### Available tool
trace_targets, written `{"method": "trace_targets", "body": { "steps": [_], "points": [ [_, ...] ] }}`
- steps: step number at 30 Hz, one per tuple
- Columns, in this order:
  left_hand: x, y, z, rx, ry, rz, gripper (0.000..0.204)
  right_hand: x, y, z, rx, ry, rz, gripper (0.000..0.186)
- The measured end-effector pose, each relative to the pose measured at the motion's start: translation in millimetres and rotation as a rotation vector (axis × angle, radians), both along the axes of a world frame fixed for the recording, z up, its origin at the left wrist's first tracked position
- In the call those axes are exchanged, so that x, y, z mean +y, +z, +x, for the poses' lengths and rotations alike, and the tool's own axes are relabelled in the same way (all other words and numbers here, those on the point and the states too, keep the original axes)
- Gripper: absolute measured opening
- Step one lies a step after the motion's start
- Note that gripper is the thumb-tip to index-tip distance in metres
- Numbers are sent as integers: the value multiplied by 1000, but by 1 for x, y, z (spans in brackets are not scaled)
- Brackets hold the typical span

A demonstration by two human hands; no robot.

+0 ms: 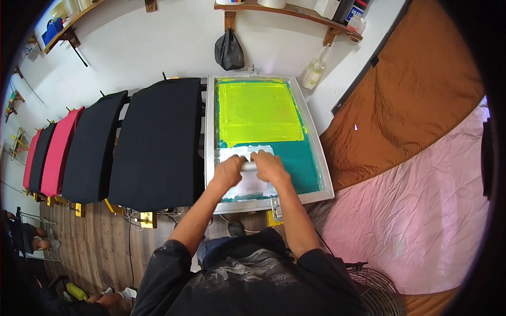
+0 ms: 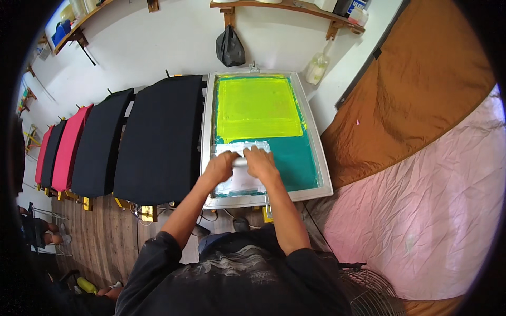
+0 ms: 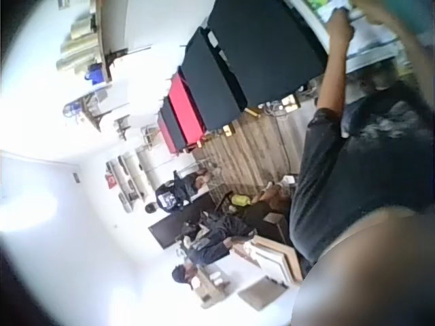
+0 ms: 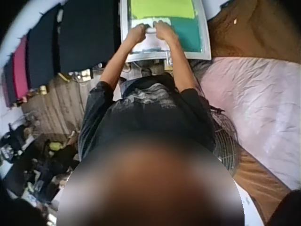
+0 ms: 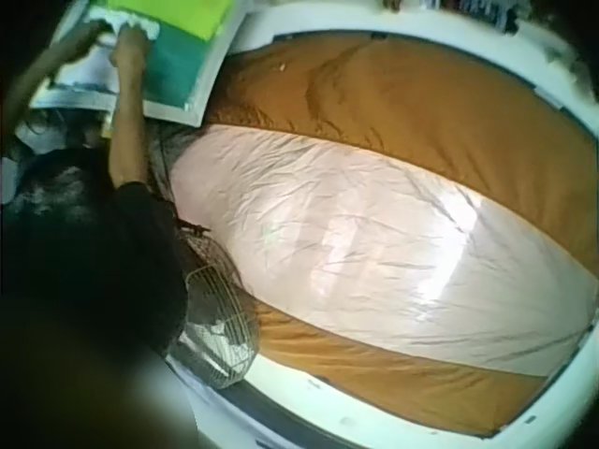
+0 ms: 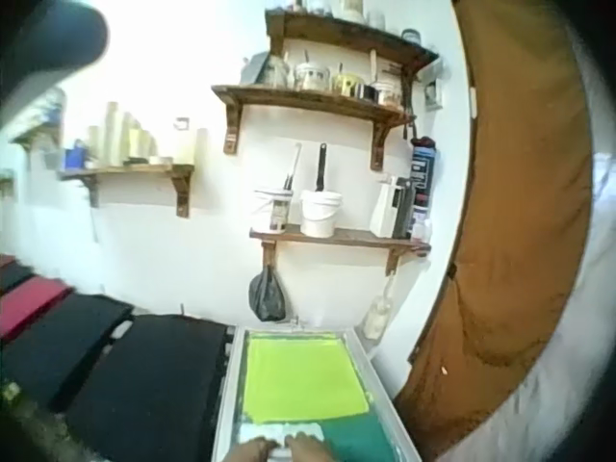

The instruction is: Printing a design onto a t-shirt using a screen printing press and squeegee.

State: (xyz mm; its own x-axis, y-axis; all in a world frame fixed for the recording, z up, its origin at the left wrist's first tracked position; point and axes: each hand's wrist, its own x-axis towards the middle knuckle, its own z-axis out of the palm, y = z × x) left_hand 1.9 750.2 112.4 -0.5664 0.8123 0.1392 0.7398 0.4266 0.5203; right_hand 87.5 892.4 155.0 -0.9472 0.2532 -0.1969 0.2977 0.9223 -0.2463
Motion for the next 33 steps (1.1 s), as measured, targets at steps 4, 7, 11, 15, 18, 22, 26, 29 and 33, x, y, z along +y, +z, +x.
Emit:
{"method": "trace_targets", "body": {
  "steps": [4, 7, 11, 15, 18, 22, 26, 29, 33],
  "points": [
    [-21, -8, 43, 49, -20, 56, 38, -21, -25, 45, 150, 21, 19, 44],
    [-41, 0, 75, 35, -41, 52, 37, -37, -13, 73, 119, 16, -8, 50],
    [-36, 30, 63, -98, -89, -116, 33, -31, 15, 69, -52, 16, -101, 41],
    [-16, 28, 25, -43, -26, -76, 31, -10, 17, 30, 10, 19, -89, 37],
    [-6, 20, 10, 11, -2, -9, 30, -2, 11, 11, 26, 20, -54, 36],
    [-13, -5, 28, -9, -2, 84, 31, -8, -18, 28, 97, 32, -2, 36],
    [-39, 11, 68, -8, -22, -2, 37, -38, -2, 72, 110, 43, -5, 41],
    [-40, 36, 67, -102, -53, -135, 40, -33, 19, 69, -33, 54, -86, 38],
    [-29, 34, 48, -74, -10, -59, 27, -27, 27, 50, 8, 31, -60, 34]
  ]
}}
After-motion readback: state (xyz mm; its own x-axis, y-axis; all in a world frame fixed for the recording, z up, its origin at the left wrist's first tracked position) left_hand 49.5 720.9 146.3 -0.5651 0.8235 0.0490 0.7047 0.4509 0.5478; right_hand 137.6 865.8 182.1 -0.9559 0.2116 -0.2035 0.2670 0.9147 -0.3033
